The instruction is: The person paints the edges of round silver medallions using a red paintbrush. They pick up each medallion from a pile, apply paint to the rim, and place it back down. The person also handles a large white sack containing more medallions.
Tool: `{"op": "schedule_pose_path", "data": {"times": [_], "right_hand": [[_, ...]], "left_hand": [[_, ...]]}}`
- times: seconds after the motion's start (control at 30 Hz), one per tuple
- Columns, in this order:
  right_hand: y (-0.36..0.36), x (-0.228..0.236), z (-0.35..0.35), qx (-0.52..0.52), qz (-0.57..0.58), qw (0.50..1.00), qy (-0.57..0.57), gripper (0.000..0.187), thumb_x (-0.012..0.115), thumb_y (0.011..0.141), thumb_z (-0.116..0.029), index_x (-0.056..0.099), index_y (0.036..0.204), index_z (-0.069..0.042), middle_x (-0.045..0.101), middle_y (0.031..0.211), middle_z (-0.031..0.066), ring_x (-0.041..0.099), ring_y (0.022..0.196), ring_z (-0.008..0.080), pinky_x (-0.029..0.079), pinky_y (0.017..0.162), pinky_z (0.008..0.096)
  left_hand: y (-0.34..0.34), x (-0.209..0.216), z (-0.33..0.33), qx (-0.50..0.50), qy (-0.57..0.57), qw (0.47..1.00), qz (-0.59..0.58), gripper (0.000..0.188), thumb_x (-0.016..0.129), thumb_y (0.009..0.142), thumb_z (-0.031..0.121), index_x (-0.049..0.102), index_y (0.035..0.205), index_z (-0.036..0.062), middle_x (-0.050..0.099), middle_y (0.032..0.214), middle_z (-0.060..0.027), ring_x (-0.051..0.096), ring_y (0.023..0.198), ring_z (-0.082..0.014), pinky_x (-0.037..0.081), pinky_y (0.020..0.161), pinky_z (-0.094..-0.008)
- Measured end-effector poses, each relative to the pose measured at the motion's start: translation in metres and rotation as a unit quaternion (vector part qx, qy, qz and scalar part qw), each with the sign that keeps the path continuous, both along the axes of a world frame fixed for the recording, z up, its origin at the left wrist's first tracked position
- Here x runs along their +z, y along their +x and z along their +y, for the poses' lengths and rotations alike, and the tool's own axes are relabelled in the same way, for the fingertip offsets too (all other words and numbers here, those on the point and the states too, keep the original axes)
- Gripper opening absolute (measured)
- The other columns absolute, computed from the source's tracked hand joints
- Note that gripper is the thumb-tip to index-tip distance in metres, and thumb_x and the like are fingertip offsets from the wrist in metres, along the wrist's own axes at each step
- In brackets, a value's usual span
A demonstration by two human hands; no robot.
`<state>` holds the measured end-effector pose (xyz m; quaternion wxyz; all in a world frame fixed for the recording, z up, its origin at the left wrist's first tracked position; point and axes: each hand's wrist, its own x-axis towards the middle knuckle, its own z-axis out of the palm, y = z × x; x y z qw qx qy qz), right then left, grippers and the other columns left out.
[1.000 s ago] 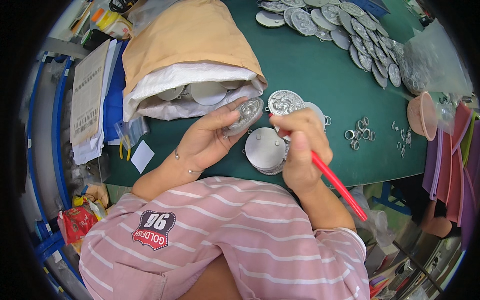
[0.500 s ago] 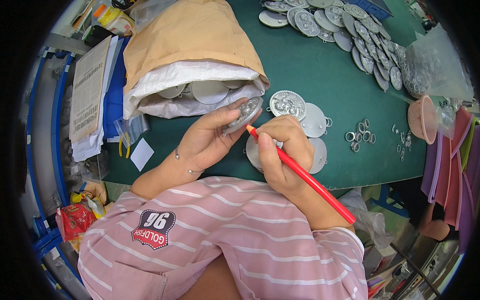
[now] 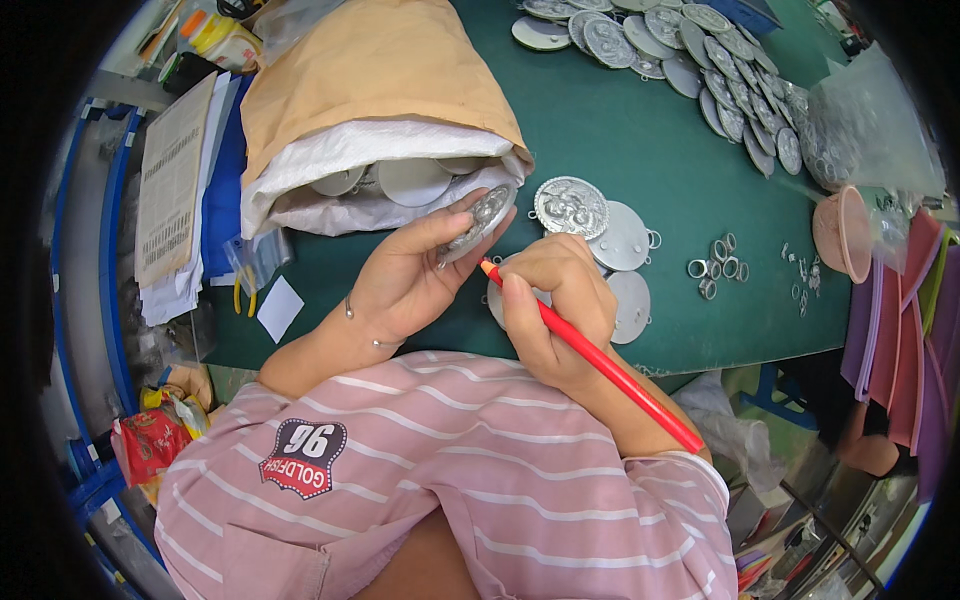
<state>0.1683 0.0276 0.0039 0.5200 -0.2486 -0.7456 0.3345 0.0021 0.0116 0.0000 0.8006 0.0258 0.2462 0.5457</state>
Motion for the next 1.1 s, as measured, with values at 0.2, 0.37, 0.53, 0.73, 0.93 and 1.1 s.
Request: {"op": "schedule_pose_path", "data": {"times": [0.2,0.37,0.53,0.73,0.93,1.1], "right_hand": [[-0.006,0.003,0.003,0.017,-0.003,0.998,0.055,0.011,0.059,0.074,0.004,0.053,0.082,0.000,0.059,0.071,0.0107,0.054,0.061,0.0229,0.040,0.060,0.0322],[-0.011,0.004,0.004,0.011,-0.004,0.998,0.065,0.013,0.061,0.071,0.006,0.055,0.081,-0.001,0.058,0.070,0.0101,0.055,0.061,0.0232,0.040,0.061,0.0322],[-0.012,0.004,0.005,0.006,-0.026,0.996,0.081,0.012,0.061,0.070,0.007,0.055,0.078,-0.001,0.057,0.069,0.0105,0.054,0.060,0.0235,0.040,0.060,0.0320],[-0.003,0.000,0.004,0.010,0.061,0.998,0.023,0.004,0.056,0.077,0.002,0.053,0.079,0.000,0.058,0.069,0.0104,0.053,0.059,0.0219,0.041,0.060,0.0321],[0.000,0.001,0.009,0.004,0.077,0.997,0.004,0.003,0.050,0.084,0.000,0.049,0.086,0.001,0.059,0.072,0.0118,0.053,0.063,0.0194,0.043,0.063,0.0322],[-0.003,0.004,0.011,0.008,0.079,0.997,0.006,0.002,0.050,0.084,0.000,0.049,0.086,0.001,0.059,0.073,0.0123,0.053,0.063,0.0199,0.044,0.064,0.0326]], "left_hand": [[0.001,-0.002,-0.001,0.002,-0.021,1.000,0.012,0.034,0.052,0.086,0.002,0.045,0.118,-0.0054,0.053,0.116,-0.0154,0.049,0.116,-0.0246,0.042,0.098,-0.0333],[0.002,0.002,-0.001,-0.010,-0.015,1.000,0.024,0.033,0.055,0.086,0.007,0.046,0.117,-0.0006,0.058,0.102,-0.0065,0.057,0.093,-0.0117,0.045,0.083,-0.0243],[0.003,0.002,0.000,-0.001,-0.017,1.000,-0.005,0.031,0.053,0.086,0.004,0.048,0.115,-0.0024,0.056,0.108,-0.0100,0.054,0.101,-0.0164,0.045,0.088,-0.0276],[0.001,0.003,0.000,0.020,-0.050,0.998,-0.039,0.032,0.048,0.087,0.000,0.046,0.117,-0.0068,0.051,0.116,-0.0157,0.049,0.115,-0.0251,0.046,0.096,-0.0305],[-0.002,0.002,-0.002,-0.009,-0.040,0.998,-0.046,0.036,0.051,0.084,0.002,0.046,0.119,-0.0018,0.057,0.111,-0.0109,0.057,0.101,-0.0165,0.045,0.091,-0.0283],[-0.005,-0.009,-0.004,-0.032,0.005,0.992,-0.119,0.041,0.045,0.085,-0.002,0.038,0.125,-0.0041,0.052,0.115,-0.0154,0.055,0.107,-0.0233,0.048,0.094,-0.0306]]}}
